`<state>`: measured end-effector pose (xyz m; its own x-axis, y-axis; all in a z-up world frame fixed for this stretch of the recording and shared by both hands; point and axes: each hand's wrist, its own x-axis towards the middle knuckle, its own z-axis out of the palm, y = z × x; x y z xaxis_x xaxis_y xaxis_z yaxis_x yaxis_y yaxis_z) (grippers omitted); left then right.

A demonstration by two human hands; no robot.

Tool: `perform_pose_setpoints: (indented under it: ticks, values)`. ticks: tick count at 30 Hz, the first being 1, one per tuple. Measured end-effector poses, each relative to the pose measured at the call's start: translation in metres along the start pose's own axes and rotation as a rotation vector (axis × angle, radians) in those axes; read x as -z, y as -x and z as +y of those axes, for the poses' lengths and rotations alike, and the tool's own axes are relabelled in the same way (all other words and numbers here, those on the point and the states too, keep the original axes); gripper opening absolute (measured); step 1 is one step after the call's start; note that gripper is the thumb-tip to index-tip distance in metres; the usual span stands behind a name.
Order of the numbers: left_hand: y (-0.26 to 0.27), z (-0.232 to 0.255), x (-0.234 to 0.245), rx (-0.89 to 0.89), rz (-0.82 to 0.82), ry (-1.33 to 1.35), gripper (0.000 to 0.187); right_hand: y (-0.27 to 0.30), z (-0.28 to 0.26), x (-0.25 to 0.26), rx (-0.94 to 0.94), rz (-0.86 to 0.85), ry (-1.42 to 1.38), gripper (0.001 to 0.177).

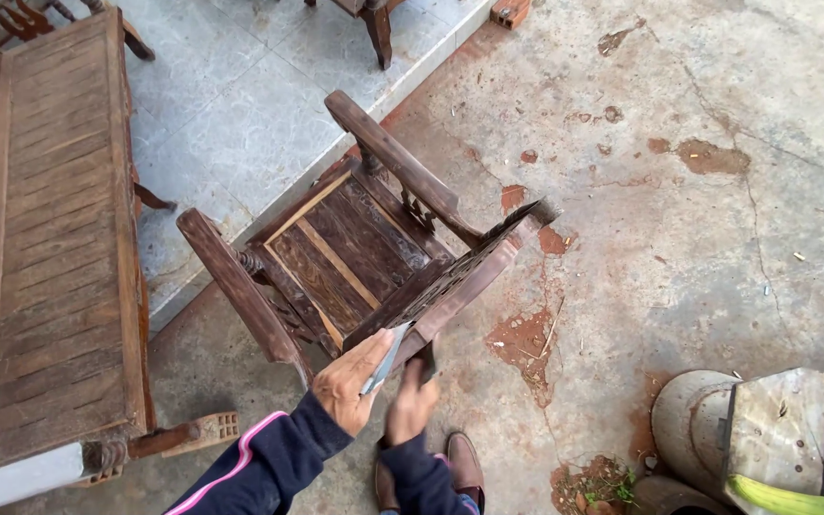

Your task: The recorder is sanding down various parts of a wooden chair using pieces of sandpaper.

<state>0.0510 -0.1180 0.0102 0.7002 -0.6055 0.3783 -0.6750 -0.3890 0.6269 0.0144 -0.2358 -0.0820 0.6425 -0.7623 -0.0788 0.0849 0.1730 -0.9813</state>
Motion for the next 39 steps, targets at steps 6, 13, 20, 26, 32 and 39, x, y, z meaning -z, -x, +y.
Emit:
perform_pose_setpoints:
  ticks: [6, 13, 20, 26, 32, 39]
  values:
    - [0.002, 0.002, 0.001, 0.024, 0.013, -0.010, 0.073, -0.151, 0.052, 0.020, -0.020, 0.072, -0.086, 0.047]
    - [-0.003, 0.011, 0.004, 0.011, 0.034, -0.009, 0.067, -0.090, -0.010, 0.027, 0.122, -0.043, -0.079, 0.046]
    - [-0.001, 0.012, 0.007, 0.027, 0.023, -0.019, 0.065, -0.122, -0.012, 0.018, 0.386, 0.091, 0.175, 0.035]
    - [-0.001, 0.009, 0.009, 0.017, 0.013, -0.021, 0.065, -0.169, 0.063, 0.033, 0.218, 0.102, -0.080, 0.021]
    - [0.000, 0.010, 0.012, 0.050, -0.015, -0.028, 0.062, -0.168, 0.025, 0.028, 0.234, 0.089, -0.055, 0.023]
    - [0.004, 0.015, 0.009, 0.072, 0.010, -0.029, 0.058, -0.218, 0.131, 0.060, 0.299, -0.066, 0.108, 0.024]
